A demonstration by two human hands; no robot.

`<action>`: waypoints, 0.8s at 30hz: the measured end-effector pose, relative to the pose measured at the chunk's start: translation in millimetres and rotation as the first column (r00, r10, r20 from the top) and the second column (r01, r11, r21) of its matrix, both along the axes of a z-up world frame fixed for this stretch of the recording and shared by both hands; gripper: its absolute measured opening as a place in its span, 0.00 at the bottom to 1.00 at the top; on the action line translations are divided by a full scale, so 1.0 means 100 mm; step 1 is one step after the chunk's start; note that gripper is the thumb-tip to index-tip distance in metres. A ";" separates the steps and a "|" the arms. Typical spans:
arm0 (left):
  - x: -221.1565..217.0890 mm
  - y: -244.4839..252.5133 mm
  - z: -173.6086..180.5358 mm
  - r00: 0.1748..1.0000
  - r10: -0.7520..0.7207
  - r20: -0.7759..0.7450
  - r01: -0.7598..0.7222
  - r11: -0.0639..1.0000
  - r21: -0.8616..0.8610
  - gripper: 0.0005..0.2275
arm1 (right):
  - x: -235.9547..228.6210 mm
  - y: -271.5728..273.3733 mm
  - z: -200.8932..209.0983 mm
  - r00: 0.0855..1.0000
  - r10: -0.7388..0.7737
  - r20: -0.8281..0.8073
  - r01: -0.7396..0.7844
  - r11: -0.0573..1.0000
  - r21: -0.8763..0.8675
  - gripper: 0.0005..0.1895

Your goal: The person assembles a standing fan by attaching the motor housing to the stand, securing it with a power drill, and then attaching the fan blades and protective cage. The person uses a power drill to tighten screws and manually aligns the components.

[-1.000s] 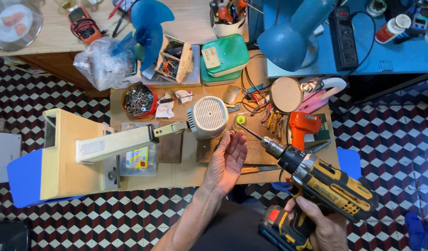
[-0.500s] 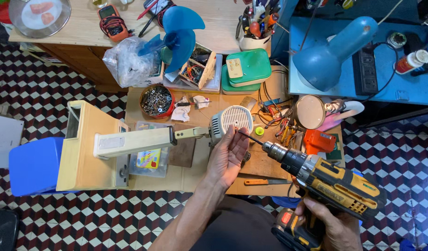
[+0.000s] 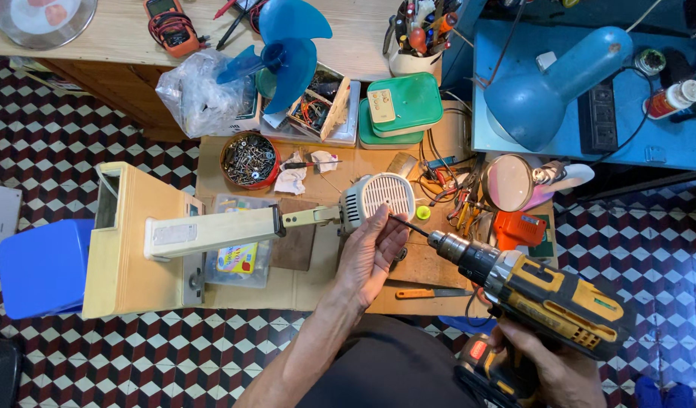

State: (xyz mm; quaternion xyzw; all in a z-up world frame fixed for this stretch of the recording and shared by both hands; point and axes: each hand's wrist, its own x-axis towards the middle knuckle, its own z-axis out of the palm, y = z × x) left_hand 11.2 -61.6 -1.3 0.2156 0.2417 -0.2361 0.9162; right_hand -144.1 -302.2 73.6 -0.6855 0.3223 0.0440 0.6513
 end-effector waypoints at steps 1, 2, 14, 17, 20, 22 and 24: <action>-0.01 -0.01 -0.01 1.000 -0.009 -0.018 0.009 1.000 -0.001 0.13 | -0.01 -0.03 0.04 0.999 0.037 0.024 -0.036 0.999 -0.028 0.17; -0.02 -0.05 0.00 0.999 -0.003 -0.041 0.003 1.000 0.004 0.13 | -0.01 -0.07 0.09 0.999 0.045 -0.001 -0.045 0.993 -0.105 0.16; -0.12 -0.37 0.06 0.972 0.144 -0.184 -0.197 0.930 -0.309 0.15 | 0.62 -0.10 0.54 0.959 0.269 -0.087 -0.280 0.868 -0.410 0.16; -0.08 -0.33 0.03 0.973 0.163 -0.165 -0.212 0.914 -0.345 0.16 | 0.76 0.00 0.63 0.946 0.305 -0.108 -0.319 0.824 -0.468 0.16; -0.06 -0.31 0.04 0.972 0.170 -0.164 -0.218 0.910 -0.354 0.16 | 0.90 0.06 0.73 0.928 0.371 -0.045 -0.346 0.807 -0.478 0.18; -0.05 -0.31 0.05 0.970 0.167 -0.179 -0.221 0.911 -0.349 0.16 | 0.98 0.07 0.80 0.916 0.400 -0.033 -0.366 0.800 -0.476 0.19; -0.06 -0.31 0.05 0.968 0.159 -0.194 -0.219 0.913 -0.345 0.16 | 1.02 0.06 0.86 0.921 0.368 -0.126 -0.380 0.781 -0.495 0.19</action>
